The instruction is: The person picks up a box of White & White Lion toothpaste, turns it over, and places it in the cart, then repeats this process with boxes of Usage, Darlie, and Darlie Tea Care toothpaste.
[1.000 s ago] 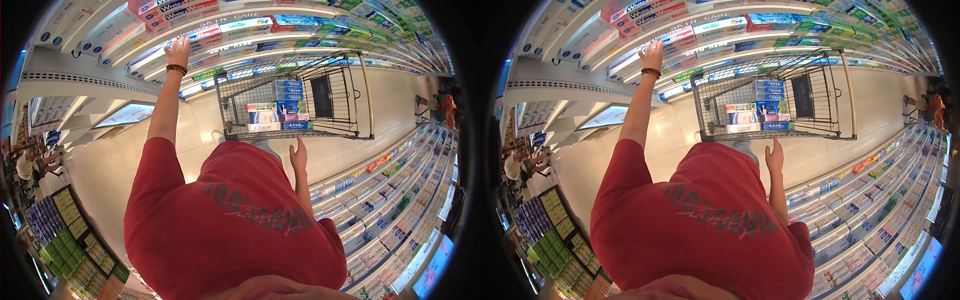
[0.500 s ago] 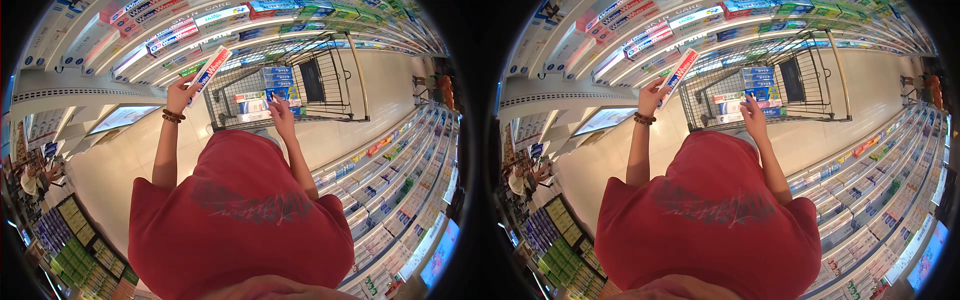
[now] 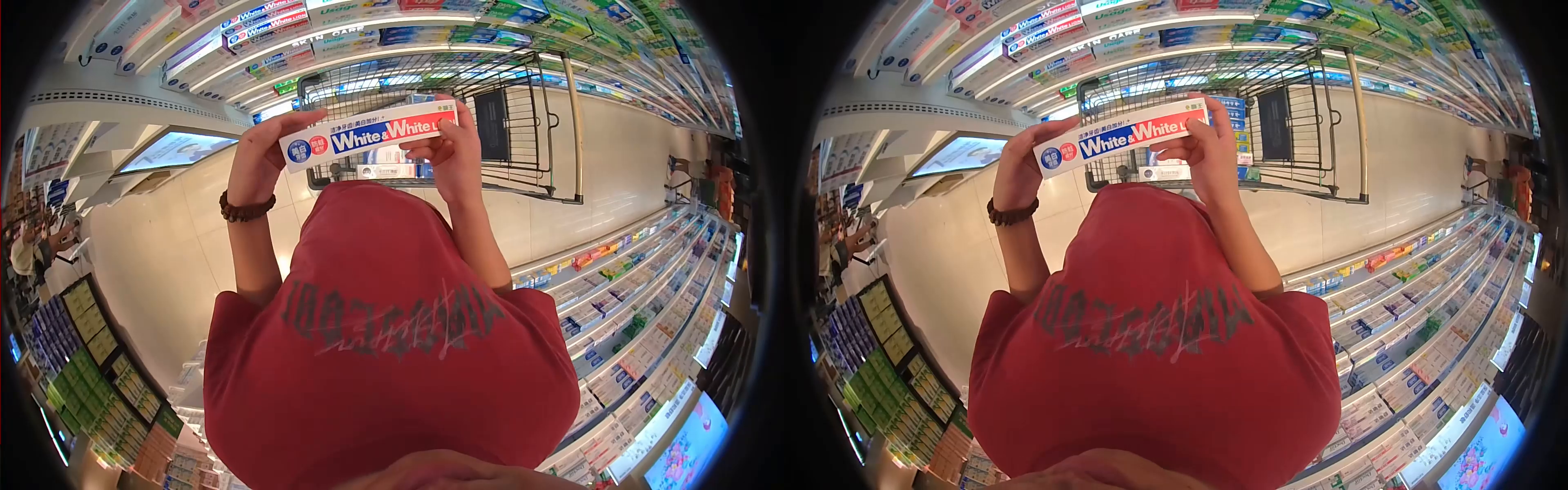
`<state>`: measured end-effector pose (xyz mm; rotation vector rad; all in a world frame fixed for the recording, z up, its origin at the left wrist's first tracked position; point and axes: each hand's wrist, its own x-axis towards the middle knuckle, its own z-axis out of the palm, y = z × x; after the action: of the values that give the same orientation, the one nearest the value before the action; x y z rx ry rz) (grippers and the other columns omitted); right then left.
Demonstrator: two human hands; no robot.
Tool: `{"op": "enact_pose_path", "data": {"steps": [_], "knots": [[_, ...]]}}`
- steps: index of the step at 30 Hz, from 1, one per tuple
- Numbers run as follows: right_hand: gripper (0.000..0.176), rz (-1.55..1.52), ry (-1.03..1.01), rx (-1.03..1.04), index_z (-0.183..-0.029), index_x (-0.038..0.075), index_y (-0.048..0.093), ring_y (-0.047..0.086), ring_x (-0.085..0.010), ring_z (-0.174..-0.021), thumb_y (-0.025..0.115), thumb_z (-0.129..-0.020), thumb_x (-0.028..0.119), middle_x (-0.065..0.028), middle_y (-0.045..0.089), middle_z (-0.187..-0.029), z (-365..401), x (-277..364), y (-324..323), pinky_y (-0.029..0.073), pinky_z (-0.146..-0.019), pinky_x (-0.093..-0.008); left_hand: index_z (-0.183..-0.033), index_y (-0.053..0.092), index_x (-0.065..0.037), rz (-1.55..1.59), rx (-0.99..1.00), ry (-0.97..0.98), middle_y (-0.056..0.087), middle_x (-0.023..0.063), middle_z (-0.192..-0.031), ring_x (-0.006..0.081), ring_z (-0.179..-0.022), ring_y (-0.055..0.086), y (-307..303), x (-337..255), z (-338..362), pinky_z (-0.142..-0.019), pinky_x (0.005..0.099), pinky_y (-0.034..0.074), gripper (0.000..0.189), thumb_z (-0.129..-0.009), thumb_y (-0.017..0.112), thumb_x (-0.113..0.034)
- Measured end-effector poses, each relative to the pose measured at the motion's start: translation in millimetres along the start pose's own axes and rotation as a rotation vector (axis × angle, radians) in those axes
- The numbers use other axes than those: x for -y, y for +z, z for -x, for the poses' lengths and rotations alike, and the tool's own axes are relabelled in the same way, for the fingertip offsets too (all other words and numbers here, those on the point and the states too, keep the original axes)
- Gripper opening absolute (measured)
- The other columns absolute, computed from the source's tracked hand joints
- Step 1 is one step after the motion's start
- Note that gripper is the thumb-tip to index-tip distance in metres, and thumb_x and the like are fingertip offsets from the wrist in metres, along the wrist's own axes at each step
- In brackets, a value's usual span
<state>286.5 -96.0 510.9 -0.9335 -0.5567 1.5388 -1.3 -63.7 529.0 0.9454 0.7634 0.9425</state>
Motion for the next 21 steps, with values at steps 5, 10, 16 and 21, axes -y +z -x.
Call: {"op": "enact_pose_path", "data": {"steps": [5,10,16,21], "knots": [[0.040,-0.056,-0.130,-0.011,-0.133,0.002,0.038,0.072,-0.0329,-0.080,0.048,-0.097,0.016,-0.0220,0.066,-0.106,17,19,0,0.063,-0.065,-0.0351,-0.136,0.049,0.003,0.163,-0.058,0.193,0.048,0.0248,-0.143,0.0306,-0.125,0.056,19,22,9,-0.100,0.0427,0.051,0.050,-0.097,0.058,-0.026],[0.039,0.031,-0.089,0.075,-0.127,0.001,0.040,0.072,-0.0311,-0.078,0.046,-0.101,0.031,-0.0241,0.066,-0.102,20,22,-17,0.062,-0.063,-0.0346,-0.134,0.048,0.001,0.155,-0.139,0.161,0.052,0.0208,-0.138,0.0303,-0.123,0.057,29,31,19,-0.101,0.0450,0.051,0.052,-0.098,0.056,-0.036],[0.054,-0.029,-0.119,0.127,-0.122,-0.001,0.039,0.071,-0.0347,-0.076,0.048,-0.099,0.047,-0.0234,0.065,-0.104,24,12,-36,0.062,-0.061,-0.0402,-0.127,0.054,-0.003,0.372,-0.162,-0.049,0.061,0.0169,-0.127,0.0284,-0.116,0.061,22,41,27,-0.094,0.0424,0.056,0.043,-0.101,0.051,-0.037],[0.063,0.007,-0.037,0.101,-0.114,-0.001,0.048,0.070,-0.0320,-0.063,0.034,-0.100,0.059,-0.0215,0.068,-0.079,32,18,-37,0.060,-0.054,-0.0377,-0.116,0.054,-0.006,0.369,-0.165,-0.063,0.064,0.0181,-0.118,0.0281,-0.105,0.067,36,42,26,-0.084,0.0391,0.059,0.041,-0.104,0.042,-0.043]]}}
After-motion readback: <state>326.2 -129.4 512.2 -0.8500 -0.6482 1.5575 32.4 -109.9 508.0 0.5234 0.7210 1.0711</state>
